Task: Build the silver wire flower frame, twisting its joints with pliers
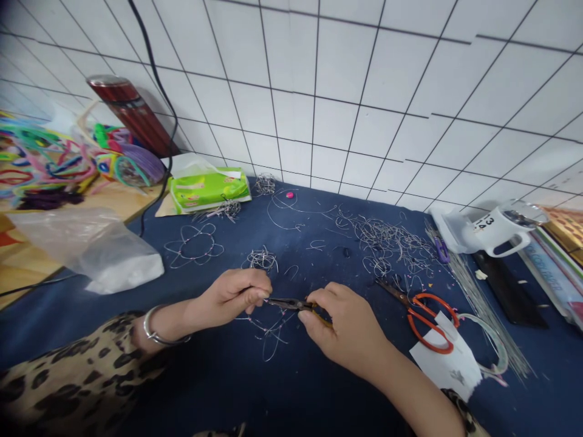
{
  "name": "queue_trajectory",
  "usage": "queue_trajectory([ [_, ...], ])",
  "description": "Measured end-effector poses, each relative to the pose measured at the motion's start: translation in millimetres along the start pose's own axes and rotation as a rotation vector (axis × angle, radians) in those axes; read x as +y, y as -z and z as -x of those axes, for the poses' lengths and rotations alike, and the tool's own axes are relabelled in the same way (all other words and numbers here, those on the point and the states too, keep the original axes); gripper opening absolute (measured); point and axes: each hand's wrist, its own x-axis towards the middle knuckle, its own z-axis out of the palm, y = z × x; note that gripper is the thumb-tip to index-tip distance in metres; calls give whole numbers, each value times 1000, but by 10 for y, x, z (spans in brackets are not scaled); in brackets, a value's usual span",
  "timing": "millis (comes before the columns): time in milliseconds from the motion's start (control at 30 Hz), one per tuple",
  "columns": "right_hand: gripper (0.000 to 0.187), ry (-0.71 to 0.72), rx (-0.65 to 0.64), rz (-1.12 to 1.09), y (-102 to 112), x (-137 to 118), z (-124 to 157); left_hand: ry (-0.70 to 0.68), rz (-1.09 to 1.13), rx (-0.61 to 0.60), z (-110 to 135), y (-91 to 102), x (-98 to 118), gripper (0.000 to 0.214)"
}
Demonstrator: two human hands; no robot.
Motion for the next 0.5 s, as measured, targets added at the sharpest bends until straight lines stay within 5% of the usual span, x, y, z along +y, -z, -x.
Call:
queue_trajectory([
  [267,21,-2,-5,9,-6,2,9,-5,3,-11,-5,-1,-14,12],
  [500,22,-4,-28,70,5,-9,13,-149,-112,19,-2,-3,-1,14],
])
